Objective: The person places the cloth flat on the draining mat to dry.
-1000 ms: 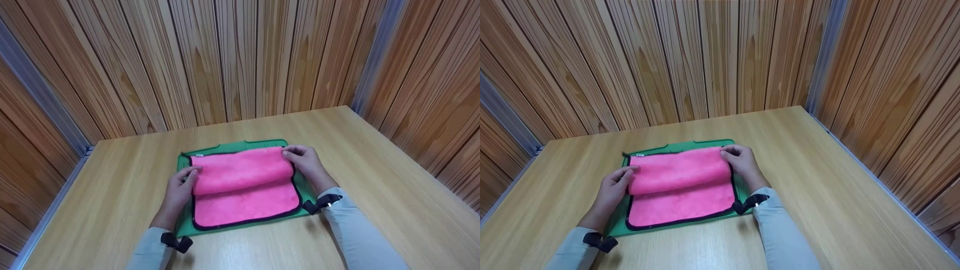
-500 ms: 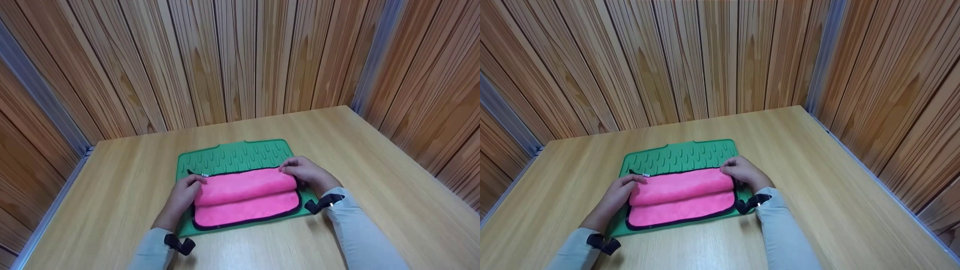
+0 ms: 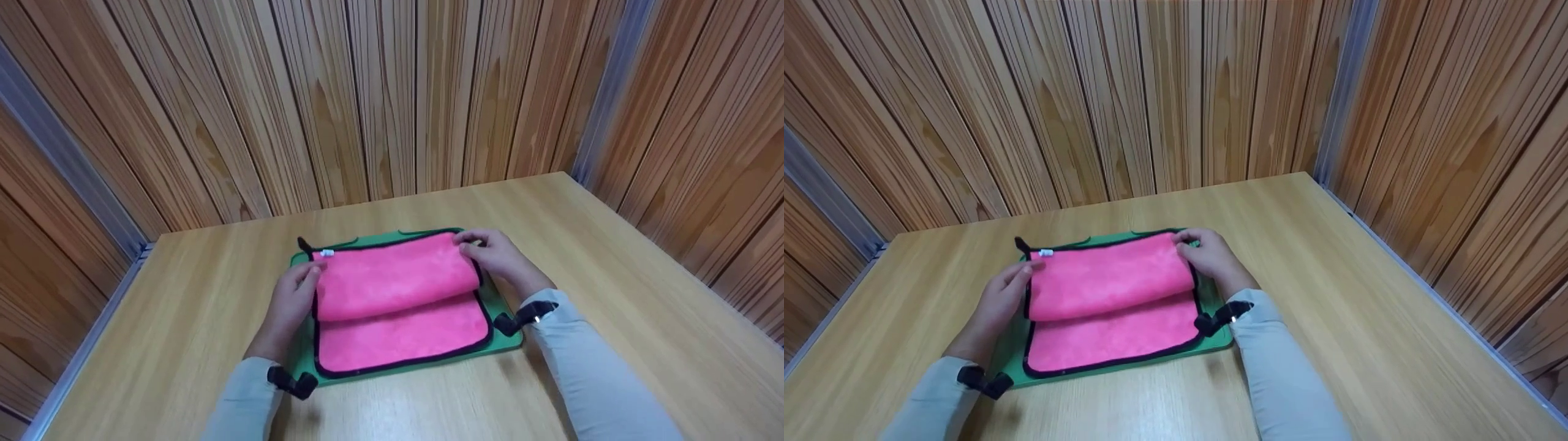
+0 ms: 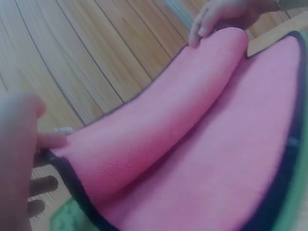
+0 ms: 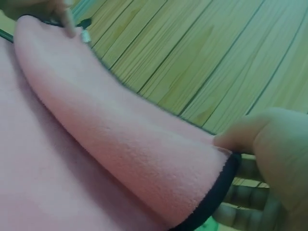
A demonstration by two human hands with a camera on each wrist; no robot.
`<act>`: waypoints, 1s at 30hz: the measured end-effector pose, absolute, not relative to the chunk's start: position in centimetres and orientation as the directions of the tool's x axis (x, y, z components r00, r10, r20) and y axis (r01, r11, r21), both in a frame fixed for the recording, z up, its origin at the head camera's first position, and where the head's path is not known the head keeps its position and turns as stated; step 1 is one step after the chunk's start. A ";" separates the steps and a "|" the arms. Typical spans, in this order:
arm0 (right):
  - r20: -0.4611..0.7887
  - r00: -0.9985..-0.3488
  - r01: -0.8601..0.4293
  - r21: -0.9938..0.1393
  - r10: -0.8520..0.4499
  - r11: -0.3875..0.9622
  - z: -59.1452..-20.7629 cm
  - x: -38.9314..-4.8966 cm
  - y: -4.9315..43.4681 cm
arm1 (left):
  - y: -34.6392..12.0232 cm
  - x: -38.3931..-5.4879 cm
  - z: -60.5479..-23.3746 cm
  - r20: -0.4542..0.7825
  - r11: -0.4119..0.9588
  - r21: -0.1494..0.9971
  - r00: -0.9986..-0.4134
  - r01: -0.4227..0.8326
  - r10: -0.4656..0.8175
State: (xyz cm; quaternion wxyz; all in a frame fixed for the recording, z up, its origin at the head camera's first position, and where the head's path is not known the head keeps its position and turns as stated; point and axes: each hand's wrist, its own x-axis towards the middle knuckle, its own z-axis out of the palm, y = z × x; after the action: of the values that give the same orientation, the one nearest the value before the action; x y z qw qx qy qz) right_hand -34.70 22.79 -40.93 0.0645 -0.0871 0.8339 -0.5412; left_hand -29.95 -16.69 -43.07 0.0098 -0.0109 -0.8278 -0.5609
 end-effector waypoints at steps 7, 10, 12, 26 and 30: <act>0.068 -0.985 -0.129 -0.900 -0.158 0.416 -39.7 -36.4 22.0 | -16.2 -31.1 -41.4 0.125 0.445 0.888 -0.992 0.117 0.012; 0.086 -0.985 -0.140 -0.898 -0.146 0.417 -39.4 -37.2 21.5 | -16.0 -31.5 -41.0 0.129 0.488 0.866 -0.992 0.109 -0.006; 0.095 -0.986 -0.147 -0.888 -0.140 0.435 -39.3 -37.7 21.3 | -16.0 -31.9 -40.9 0.149 0.524 0.843 -0.989 0.122 -0.010; -0.043 -0.974 -0.115 -0.751 -0.222 0.650 -42.7 -39.5 19.8 | -15.5 -33.4 -43.8 -0.072 0.701 0.711 -0.997 -0.054 -0.004; -0.048 -0.974 -0.153 -0.580 -0.221 0.800 -43.6 -39.5 19.4 | -15.4 -33.3 -44.7 -0.055 0.761 0.647 -0.998 -0.041 -0.007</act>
State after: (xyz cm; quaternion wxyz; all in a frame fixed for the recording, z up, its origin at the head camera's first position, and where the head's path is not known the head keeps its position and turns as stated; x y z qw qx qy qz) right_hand -39.47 19.43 -43.63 0.0568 -0.0985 0.9471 -0.3001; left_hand -33.26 -15.40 -44.72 -0.0247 0.0126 -0.9381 -0.3453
